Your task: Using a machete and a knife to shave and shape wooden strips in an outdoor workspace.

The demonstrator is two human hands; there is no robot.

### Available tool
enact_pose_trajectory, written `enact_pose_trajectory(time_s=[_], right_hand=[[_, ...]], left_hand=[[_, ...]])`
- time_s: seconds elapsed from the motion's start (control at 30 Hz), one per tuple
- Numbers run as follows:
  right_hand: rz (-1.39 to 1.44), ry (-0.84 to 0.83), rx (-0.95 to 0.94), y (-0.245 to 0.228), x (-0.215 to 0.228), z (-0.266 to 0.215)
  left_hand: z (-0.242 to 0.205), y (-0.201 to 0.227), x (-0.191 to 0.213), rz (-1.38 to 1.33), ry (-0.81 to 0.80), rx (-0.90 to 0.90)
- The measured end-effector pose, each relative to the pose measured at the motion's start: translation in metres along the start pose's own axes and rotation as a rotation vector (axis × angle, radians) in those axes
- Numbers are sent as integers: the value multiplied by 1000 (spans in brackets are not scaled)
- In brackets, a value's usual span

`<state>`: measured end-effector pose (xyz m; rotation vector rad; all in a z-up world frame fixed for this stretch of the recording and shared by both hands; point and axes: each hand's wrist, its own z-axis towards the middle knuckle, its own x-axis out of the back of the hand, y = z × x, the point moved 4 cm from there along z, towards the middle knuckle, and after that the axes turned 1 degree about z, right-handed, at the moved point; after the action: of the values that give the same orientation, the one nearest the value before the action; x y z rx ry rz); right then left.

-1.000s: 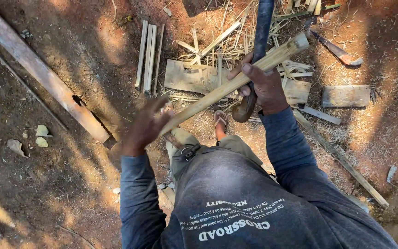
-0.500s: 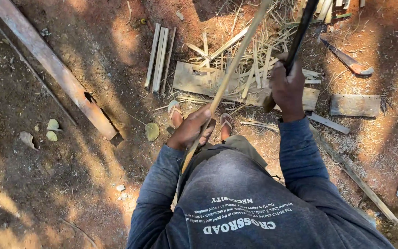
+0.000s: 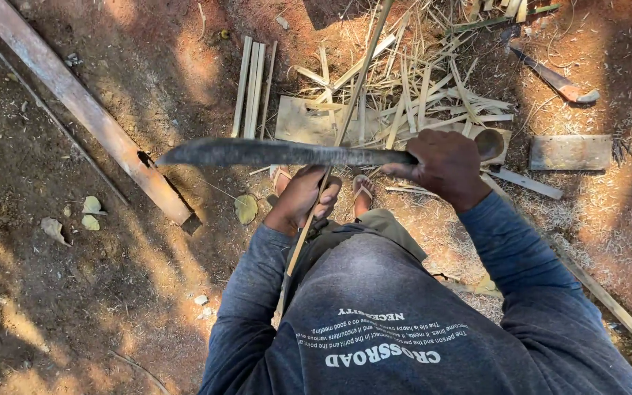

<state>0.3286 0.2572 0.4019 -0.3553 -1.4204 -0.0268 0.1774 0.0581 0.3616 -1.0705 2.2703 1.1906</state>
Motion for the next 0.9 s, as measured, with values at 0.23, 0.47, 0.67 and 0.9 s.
enact_pose_trajectory(time_s=[0.23, 0.47, 0.67, 0.9], right_hand=[[146, 173, -256, 108, -34, 12], [48, 106, -260, 108, -29, 17], [329, 305, -644, 164, -39, 13], [1655, 188, -950, 69, -92, -2]], left_hand=[[-26, 0, -9, 196, 30, 74], [-42, 4, 1, 226, -9, 39], [-48, 2, 13, 417, 63, -56], [-6, 70, 55, -131, 98, -941]])
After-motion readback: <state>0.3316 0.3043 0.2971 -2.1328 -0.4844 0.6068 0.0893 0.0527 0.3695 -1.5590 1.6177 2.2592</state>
